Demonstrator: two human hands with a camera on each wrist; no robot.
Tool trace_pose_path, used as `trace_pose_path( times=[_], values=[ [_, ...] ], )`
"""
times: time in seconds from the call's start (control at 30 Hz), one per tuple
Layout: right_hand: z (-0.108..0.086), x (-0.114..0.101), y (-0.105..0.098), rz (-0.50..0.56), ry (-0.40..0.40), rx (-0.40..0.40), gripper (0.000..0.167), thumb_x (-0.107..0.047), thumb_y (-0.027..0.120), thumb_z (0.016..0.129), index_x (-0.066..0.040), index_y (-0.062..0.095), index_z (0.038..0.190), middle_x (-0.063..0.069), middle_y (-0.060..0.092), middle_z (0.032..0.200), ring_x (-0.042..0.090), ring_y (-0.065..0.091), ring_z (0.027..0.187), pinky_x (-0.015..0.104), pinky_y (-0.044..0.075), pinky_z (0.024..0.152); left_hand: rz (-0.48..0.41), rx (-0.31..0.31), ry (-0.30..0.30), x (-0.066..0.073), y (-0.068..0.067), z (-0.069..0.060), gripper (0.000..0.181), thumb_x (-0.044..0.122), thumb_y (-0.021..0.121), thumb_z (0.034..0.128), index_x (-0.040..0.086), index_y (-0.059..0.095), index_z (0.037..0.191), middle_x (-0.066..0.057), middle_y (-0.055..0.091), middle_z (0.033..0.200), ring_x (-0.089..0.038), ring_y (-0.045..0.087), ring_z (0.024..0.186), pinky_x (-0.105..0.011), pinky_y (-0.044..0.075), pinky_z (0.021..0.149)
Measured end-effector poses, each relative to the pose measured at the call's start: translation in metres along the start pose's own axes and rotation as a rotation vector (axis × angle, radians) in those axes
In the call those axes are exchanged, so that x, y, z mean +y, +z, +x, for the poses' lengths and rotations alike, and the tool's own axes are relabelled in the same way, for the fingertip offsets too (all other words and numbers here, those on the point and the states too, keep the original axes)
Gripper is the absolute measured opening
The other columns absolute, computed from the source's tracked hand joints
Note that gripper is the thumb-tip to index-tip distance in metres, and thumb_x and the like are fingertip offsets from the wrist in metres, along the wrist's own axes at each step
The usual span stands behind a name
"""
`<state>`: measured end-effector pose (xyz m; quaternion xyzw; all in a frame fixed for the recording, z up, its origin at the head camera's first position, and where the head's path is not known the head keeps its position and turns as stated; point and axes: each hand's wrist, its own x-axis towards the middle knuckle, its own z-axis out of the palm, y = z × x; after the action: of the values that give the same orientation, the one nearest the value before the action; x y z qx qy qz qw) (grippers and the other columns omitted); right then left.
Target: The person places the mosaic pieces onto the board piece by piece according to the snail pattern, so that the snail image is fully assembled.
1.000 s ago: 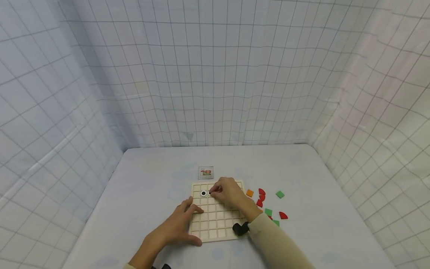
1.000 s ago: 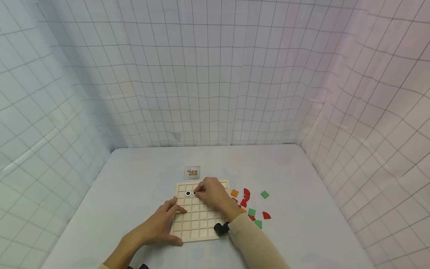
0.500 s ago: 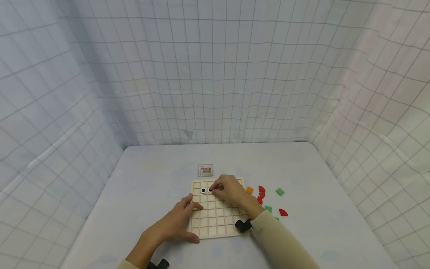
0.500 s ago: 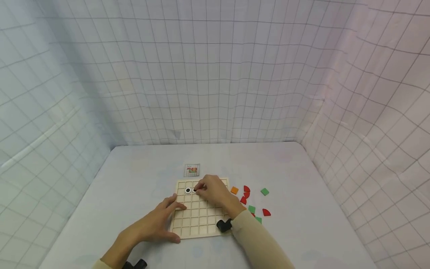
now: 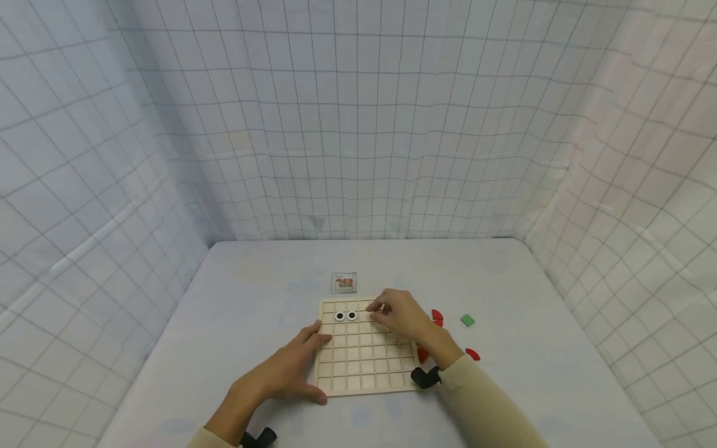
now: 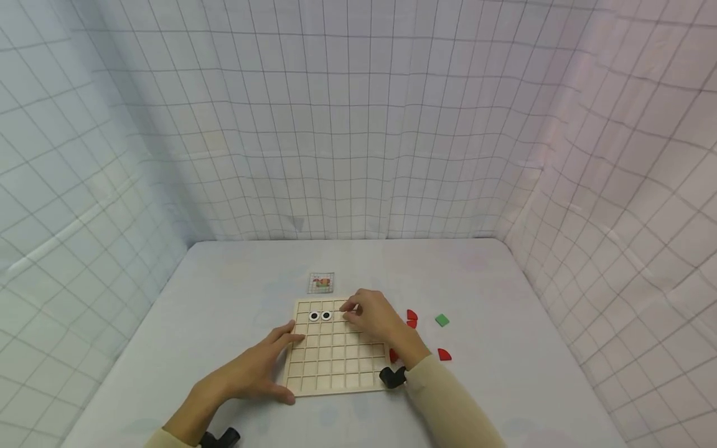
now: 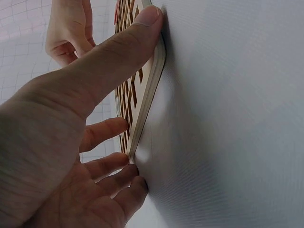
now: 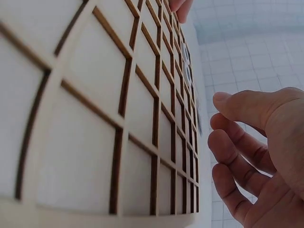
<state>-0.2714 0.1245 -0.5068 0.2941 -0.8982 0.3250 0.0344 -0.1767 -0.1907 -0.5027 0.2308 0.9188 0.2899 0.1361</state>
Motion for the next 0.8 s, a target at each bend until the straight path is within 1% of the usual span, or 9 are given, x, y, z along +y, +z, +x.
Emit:
trace_pose_path(
  times=[0.13, 0.3, 0.4, 0.57, 0.63, 0.8],
  values=[
    [-0.009, 0.01, -0.01, -0.022, -0.009, 0.02, 0.01, -0.01, 0.086, 0.105, -0.008, 0.091, 0.113, 0.004, 0.084, 0.107, 0.006, 0.066, 0.084, 0.021, 0.055, 0.074, -0.007, 0.001, 0.012, -0.002, -0.001, 0.0, 0.121, 0.046, 0.114, 0.0714, 0.007, 0.053, 0.169, -0.031, 0.028, 0.189, -0.059, 0.042, 0.17, -0.072, 0.05, 0.128],
    [-0.024, 0.025, -0.022, -0.016, 0.019, 0.012, 0.012, -0.012, 0.084, 0.107, -0.008, 0.09, 0.116, 0.003, 0.084, 0.111, 0.005, 0.068, 0.087, 0.021, 0.058, 0.076, -0.005, -0.005, 0.014, -0.003, -0.003, -0.001, 0.122, 0.048, 0.113, 0.0717, 0.007, 0.052, 0.169, -0.031, 0.027, 0.19, -0.059, 0.042, 0.17, -0.073, 0.05, 0.127],
    [-0.035, 0.033, -0.029, -0.016, 0.039, 0.027, 0.012, -0.01, 0.084, 0.107, -0.007, 0.089, 0.117, 0.004, 0.082, 0.112, 0.005, 0.07, 0.088, 0.021, 0.059, 0.076, 0.011, -0.002, 0.012, -0.004, -0.001, -0.001, 0.125, 0.05, 0.112, 0.0726, 0.006, 0.049, 0.172, -0.03, 0.028, 0.19, -0.058, 0.043, 0.17, -0.072, 0.049, 0.128],
    [-0.05, 0.043, -0.043, -0.028, 0.056, 0.046, 0.015, -0.009, 0.085, 0.106, -0.004, 0.089, 0.119, 0.006, 0.082, 0.111, 0.007, 0.07, 0.085, 0.022, 0.059, 0.069, 0.025, 0.004, -0.004, -0.007, 0.0, 0.001, 0.132, 0.049, 0.113, 0.0724, 0.002, 0.045, 0.175, -0.027, 0.028, 0.191, -0.055, 0.043, 0.171, -0.07, 0.047, 0.132],
    [-0.055, 0.046, -0.048, -0.033, 0.078, 0.04, 0.017, -0.011, 0.086, 0.106, -0.004, 0.089, 0.121, 0.006, 0.082, 0.111, 0.008, 0.068, 0.084, 0.023, 0.058, 0.069, 0.02, 0.005, -0.015, -0.008, 0.002, 0.0, 0.132, 0.049, 0.113, 0.072, 0.001, 0.045, 0.175, -0.027, 0.027, 0.191, -0.055, 0.042, 0.172, -0.069, 0.046, 0.133],
    [-0.066, 0.054, -0.058, -0.071, 0.159, 0.014, 0.018, -0.014, 0.087, 0.106, -0.009, 0.089, 0.123, 0.001, 0.081, 0.113, 0.009, 0.066, 0.089, 0.023, 0.06, 0.076, -0.001, 0.001, -0.023, -0.008, 0.003, -0.002, 0.132, 0.049, 0.113, 0.0722, 0.001, 0.046, 0.175, -0.025, 0.027, 0.192, -0.054, 0.041, 0.172, -0.07, 0.046, 0.133]
  ],
)
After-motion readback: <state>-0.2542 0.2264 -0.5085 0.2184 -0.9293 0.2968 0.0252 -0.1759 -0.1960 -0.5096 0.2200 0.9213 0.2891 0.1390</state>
